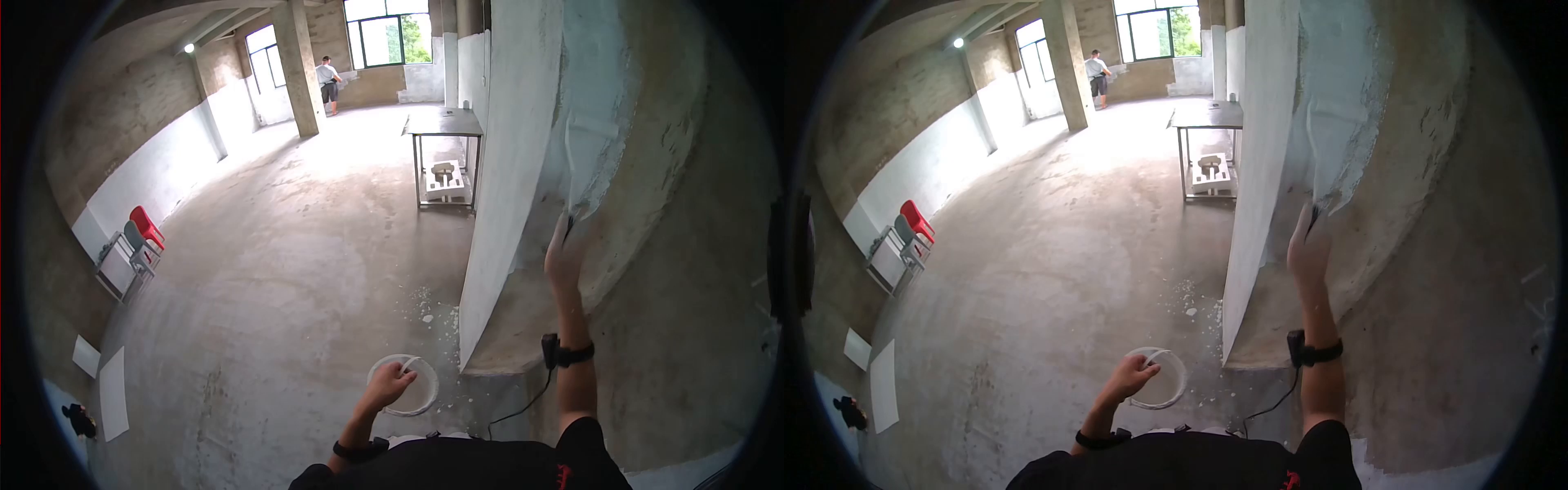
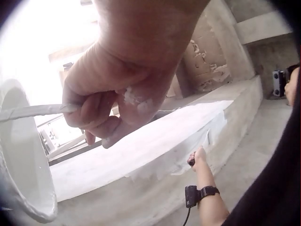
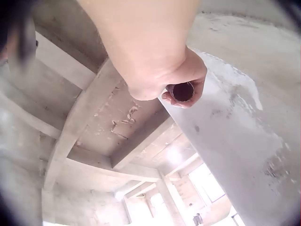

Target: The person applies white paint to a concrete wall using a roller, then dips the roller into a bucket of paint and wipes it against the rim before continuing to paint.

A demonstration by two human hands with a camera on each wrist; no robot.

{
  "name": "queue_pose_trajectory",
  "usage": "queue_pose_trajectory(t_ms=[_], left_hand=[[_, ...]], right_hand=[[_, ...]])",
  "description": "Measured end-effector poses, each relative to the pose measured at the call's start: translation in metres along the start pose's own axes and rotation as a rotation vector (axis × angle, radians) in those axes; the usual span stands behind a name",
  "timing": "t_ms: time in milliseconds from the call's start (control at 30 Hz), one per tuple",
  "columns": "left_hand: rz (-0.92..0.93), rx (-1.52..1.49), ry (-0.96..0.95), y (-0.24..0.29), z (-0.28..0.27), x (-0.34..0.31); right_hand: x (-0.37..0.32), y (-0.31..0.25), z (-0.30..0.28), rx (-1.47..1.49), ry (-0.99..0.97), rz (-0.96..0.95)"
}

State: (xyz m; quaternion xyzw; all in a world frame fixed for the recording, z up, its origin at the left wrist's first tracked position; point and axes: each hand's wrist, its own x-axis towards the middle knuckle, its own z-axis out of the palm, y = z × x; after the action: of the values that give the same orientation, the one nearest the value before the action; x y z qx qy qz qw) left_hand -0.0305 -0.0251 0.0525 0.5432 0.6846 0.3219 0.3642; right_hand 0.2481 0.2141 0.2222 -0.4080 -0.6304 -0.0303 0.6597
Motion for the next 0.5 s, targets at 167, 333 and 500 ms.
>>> queue_pose_trajectory(t_ms=[167,333,500], left_hand=[[-0.041,0.017,-0.009,0.007,0.000,0.003],[-0.037,-0.002,-0.014,0.001,0.005,0.010],[-0.010,0.020,-0.057,0.006,0.009,0.016]], right_hand=[[-0.082,0.025,-0.011,-0.045,-0.179,0.262],[-0.156,0.046,-0.019,-0.111,-0.280,0.404],[-0.211,0.076,-0.015,-0.147,-0.331,0.471]])
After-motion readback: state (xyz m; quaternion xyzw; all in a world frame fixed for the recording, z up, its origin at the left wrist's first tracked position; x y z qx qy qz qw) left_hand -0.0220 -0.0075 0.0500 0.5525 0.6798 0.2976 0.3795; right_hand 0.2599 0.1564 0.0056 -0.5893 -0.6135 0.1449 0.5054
